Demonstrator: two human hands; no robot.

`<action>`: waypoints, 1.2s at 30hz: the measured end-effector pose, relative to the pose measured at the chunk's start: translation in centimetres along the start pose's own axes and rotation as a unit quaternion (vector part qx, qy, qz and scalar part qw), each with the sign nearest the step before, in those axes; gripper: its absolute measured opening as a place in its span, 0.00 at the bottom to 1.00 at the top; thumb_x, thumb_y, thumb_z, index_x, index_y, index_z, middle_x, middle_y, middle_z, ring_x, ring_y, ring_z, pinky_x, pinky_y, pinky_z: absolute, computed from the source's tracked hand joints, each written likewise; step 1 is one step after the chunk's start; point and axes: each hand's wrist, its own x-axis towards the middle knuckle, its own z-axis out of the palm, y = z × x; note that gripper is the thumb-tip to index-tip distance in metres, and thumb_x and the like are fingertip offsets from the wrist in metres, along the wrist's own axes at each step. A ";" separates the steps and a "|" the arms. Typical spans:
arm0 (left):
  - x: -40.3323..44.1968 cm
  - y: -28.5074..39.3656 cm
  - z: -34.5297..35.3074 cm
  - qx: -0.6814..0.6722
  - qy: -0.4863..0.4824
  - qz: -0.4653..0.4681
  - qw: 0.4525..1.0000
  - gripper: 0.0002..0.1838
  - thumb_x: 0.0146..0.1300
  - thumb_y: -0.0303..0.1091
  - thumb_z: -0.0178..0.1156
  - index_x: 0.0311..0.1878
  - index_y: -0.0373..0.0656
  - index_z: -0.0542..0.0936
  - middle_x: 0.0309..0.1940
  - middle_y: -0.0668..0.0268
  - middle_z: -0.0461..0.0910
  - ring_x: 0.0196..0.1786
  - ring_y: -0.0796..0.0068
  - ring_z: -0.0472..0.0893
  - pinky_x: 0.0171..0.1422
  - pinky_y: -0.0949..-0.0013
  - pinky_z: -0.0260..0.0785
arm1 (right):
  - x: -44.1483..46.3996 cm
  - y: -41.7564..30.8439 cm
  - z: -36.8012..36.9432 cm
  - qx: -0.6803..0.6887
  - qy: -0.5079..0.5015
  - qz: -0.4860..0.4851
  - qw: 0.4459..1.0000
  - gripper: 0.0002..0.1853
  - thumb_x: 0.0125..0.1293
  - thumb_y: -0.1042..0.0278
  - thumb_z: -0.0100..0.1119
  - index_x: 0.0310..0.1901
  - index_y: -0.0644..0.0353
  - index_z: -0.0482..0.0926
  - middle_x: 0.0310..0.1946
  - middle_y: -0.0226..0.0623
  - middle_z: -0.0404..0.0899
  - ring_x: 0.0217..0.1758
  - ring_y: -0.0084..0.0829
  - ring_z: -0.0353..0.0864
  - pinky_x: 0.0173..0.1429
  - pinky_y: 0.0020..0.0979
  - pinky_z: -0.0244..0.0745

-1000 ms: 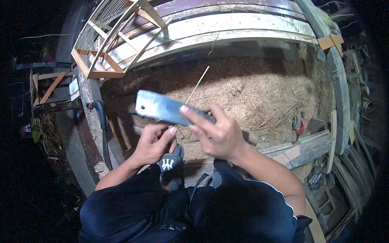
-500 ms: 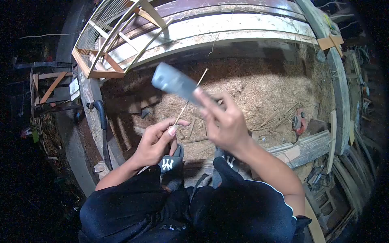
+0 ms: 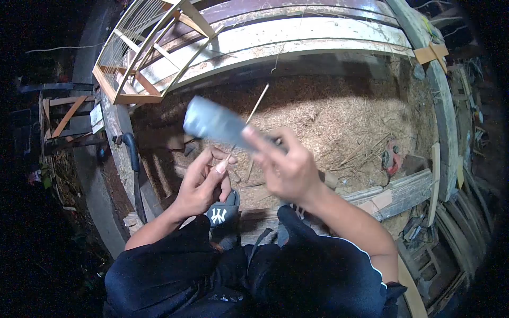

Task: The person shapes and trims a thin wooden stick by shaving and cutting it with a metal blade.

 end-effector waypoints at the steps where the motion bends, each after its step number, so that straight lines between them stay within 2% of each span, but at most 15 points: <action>1: -0.2 0.4 0.1 -0.010 -0.011 -0.017 1.000 0.09 0.75 0.22 0.45 0.51 0.33 0.75 0.21 0.67 0.74 0.24 0.81 0.74 0.28 0.72 0.67 | 0.2 0.4 0.0 -0.011 0.024 0.018 0.999 0.26 0.68 0.67 0.65 0.68 0.45 0.79 0.37 0.46 0.81 0.21 0.26 0.79 0.15 0.25 0.74; 5: -0.7 -2.6 -0.8 0.085 -0.006 0.081 0.993 0.10 0.81 0.31 0.48 0.53 0.34 0.74 0.21 0.70 0.73 0.23 0.84 0.72 0.28 0.75 0.65 | -0.3 -0.2 -0.1 -0.018 0.014 0.007 1.000 0.27 0.68 0.68 0.64 0.69 0.45 0.78 0.37 0.48 0.81 0.21 0.26 0.79 0.16 0.26 0.74; 6: -0.4 -1.9 -0.5 0.086 -0.008 0.081 0.993 0.10 0.81 0.31 0.48 0.53 0.34 0.74 0.21 0.70 0.73 0.23 0.84 0.72 0.28 0.75 0.65 | -0.1 0.0 -0.1 -0.018 0.018 0.012 1.000 0.27 0.68 0.68 0.64 0.69 0.45 0.78 0.38 0.49 0.81 0.21 0.26 0.78 0.16 0.25 0.74; 8: 0.1 0.0 0.0 -0.002 -0.009 -0.020 1.000 0.09 0.77 0.24 0.51 0.56 0.35 0.73 0.23 0.67 0.75 0.23 0.82 0.73 0.27 0.75 0.62 | 0.0 0.0 -0.1 -0.017 0.017 0.014 1.000 0.27 0.68 0.68 0.64 0.69 0.45 0.77 0.38 0.50 0.81 0.21 0.26 0.78 0.16 0.25 0.74; 9: -0.1 0.0 -0.1 -0.015 -0.014 -0.019 1.000 0.09 0.72 0.20 0.54 0.54 0.34 0.75 0.24 0.69 0.76 0.25 0.83 0.75 0.30 0.74 0.66 | 0.0 0.0 -0.2 -0.020 0.017 0.009 1.000 0.27 0.67 0.68 0.64 0.69 0.45 0.77 0.38 0.50 0.81 0.21 0.26 0.78 0.16 0.25 0.74; 12: -0.8 -1.2 -0.3 0.040 0.025 0.026 0.999 0.06 0.77 0.27 0.55 0.50 0.34 0.76 0.23 0.70 0.75 0.25 0.85 0.74 0.29 0.76 0.65 | -0.5 -1.2 0.3 -0.010 -0.005 -0.058 0.998 0.28 0.67 0.67 0.66 0.69 0.44 0.77 0.39 0.47 0.81 0.21 0.26 0.78 0.16 0.26 0.75; 18: -0.5 -0.7 -0.5 -0.019 -0.002 -0.027 0.999 0.09 0.72 0.21 0.55 0.53 0.32 0.78 0.24 0.70 0.76 0.26 0.83 0.75 0.30 0.73 0.66 | -0.1 0.2 0.0 -0.035 0.035 0.042 0.998 0.30 0.65 0.67 0.69 0.69 0.40 0.77 0.40 0.46 0.81 0.23 0.26 0.80 0.17 0.26 0.76; 20: -1.2 -1.6 -0.3 0.028 0.053 0.022 0.998 0.09 0.76 0.28 0.56 0.53 0.32 0.78 0.24 0.70 0.76 0.25 0.84 0.74 0.29 0.75 0.65 | -0.8 -1.1 0.5 -0.016 -0.006 -0.067 0.998 0.28 0.67 0.67 0.67 0.70 0.44 0.77 0.40 0.48 0.81 0.23 0.26 0.80 0.16 0.25 0.75; 22: 0.0 -0.3 -0.5 0.002 0.021 -0.010 1.000 0.09 0.74 0.23 0.55 0.52 0.32 0.79 0.23 0.70 0.76 0.24 0.83 0.74 0.29 0.74 0.66 | -0.2 0.2 0.1 -0.029 0.018 -0.029 0.999 0.28 0.67 0.67 0.67 0.69 0.43 0.77 0.40 0.48 0.81 0.24 0.27 0.80 0.18 0.27 0.77; 24: -0.3 -0.1 -0.4 -0.005 0.003 -0.031 0.999 0.09 0.76 0.26 0.55 0.52 0.32 0.80 0.22 0.70 0.76 0.24 0.84 0.75 0.29 0.75 0.66 | 0.4 1.5 -0.5 -0.054 0.061 0.044 0.996 0.28 0.66 0.67 0.68 0.69 0.43 0.77 0.39 0.49 0.81 0.25 0.29 0.82 0.21 0.30 0.80; 28: -0.8 -0.5 -0.5 0.054 0.047 -0.001 0.997 0.12 0.79 0.33 0.55 0.52 0.32 0.80 0.22 0.70 0.76 0.25 0.86 0.74 0.30 0.77 0.65 | -0.5 -1.8 -0.1 -0.014 -0.030 -0.038 0.999 0.28 0.67 0.68 0.66 0.69 0.44 0.77 0.39 0.48 0.81 0.25 0.32 0.82 0.24 0.32 0.82; 32: -0.3 -0.3 -0.6 0.008 0.007 -0.043 0.999 0.10 0.74 0.26 0.56 0.53 0.33 0.81 0.23 0.69 0.79 0.26 0.84 0.77 0.31 0.76 0.68 | -0.2 0.7 -0.3 -0.045 0.024 0.057 0.997 0.28 0.65 0.67 0.67 0.68 0.41 0.78 0.38 0.46 0.82 0.24 0.32 0.82 0.21 0.31 0.79; 33: -0.6 -1.0 -0.6 0.019 0.033 -0.001 0.999 0.10 0.75 0.28 0.56 0.53 0.33 0.82 0.23 0.69 0.78 0.26 0.84 0.77 0.31 0.76 0.68 | -0.7 0.3 0.3 -0.025 0.015 -0.022 0.999 0.27 0.67 0.67 0.66 0.69 0.44 0.78 0.39 0.45 0.81 0.21 0.28 0.80 0.17 0.27 0.75; 34: -1.0 -1.5 -0.5 0.030 0.056 0.039 0.997 0.11 0.76 0.29 0.56 0.53 0.33 0.82 0.23 0.70 0.78 0.26 0.84 0.77 0.31 0.76 0.67 | -0.8 0.1 0.2 -0.025 0.016 -0.019 0.999 0.27 0.67 0.67 0.66 0.69 0.44 0.78 0.39 0.45 0.81 0.21 0.28 0.80 0.17 0.27 0.75; 36: -0.9 -1.2 -0.7 0.068 0.063 0.018 0.996 0.11 0.77 0.28 0.55 0.53 0.33 0.82 0.24 0.70 0.78 0.25 0.84 0.76 0.30 0.76 0.66 | -0.6 -0.1 -0.1 -0.028 0.004 0.025 0.999 0.27 0.67 0.67 0.66 0.69 0.44 0.78 0.38 0.46 0.81 0.22 0.28 0.80 0.17 0.26 0.75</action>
